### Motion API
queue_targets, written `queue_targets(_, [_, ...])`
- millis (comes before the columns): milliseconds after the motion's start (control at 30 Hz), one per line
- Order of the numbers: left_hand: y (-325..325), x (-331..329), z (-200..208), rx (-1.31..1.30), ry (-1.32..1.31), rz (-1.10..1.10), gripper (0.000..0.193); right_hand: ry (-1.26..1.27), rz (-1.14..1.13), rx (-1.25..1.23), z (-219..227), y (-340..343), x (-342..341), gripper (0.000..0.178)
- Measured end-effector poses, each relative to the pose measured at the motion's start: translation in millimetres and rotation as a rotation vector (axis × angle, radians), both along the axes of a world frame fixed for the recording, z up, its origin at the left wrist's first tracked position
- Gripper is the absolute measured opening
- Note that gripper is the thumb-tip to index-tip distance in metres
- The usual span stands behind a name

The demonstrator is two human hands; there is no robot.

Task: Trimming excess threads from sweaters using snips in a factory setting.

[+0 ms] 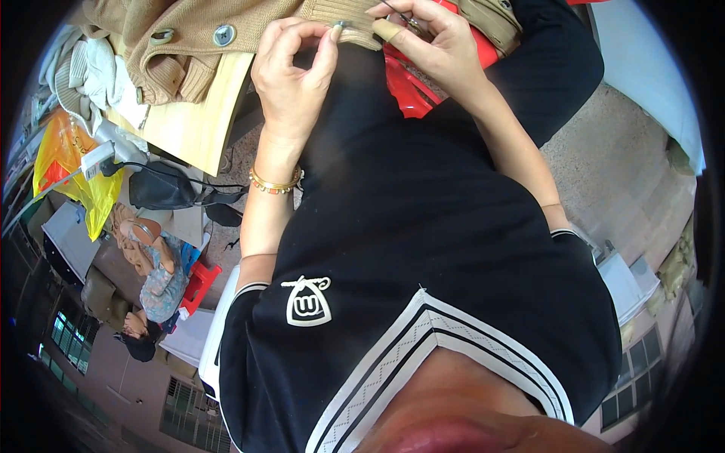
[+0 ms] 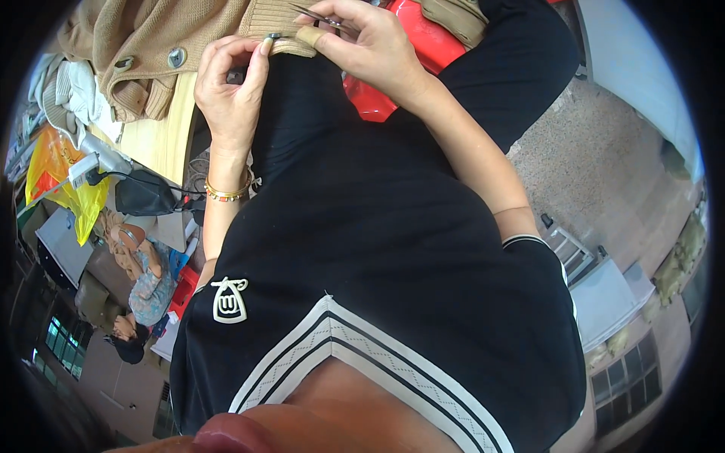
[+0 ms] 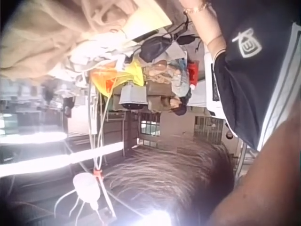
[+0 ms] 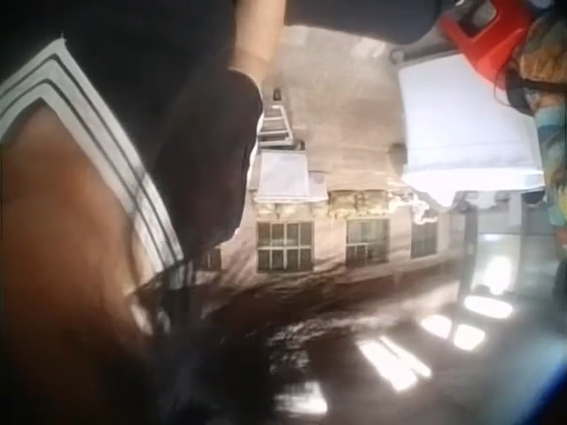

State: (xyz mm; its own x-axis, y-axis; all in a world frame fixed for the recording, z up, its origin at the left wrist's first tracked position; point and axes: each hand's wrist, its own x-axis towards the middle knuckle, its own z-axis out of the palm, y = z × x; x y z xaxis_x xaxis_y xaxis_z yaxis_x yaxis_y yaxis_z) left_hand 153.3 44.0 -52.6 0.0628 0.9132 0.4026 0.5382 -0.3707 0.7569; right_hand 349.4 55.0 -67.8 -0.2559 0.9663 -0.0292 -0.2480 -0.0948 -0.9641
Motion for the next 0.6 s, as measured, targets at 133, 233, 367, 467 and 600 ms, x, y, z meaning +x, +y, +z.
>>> queue_targets(133, [1,-5,-4,-0.059,-0.071,0.03,0.012,-0.516,0.039,0.42,35,4,4,0.032])
queue_targets(233, [4,-4,1,-0.125,-0.111,0.014,0.011,-0.64,-0.068,0.623,3,2,6,0.026])
queue_targets(367, [4,-8,-1,-0.16,-0.081,0.014,0.011,-0.863,-0.01,0.652,18,-2,9,0.032])
queue_targets(467, [5,-8,4,-0.189,-0.012,-0.031,0.009,-0.92,-0.05,0.661,22,-1,8,0.032])
queue_targets(600, [8,-8,1,-0.184,-0.08,-0.005,0.012,-0.982,-0.082,0.667,25,2,6,0.031])
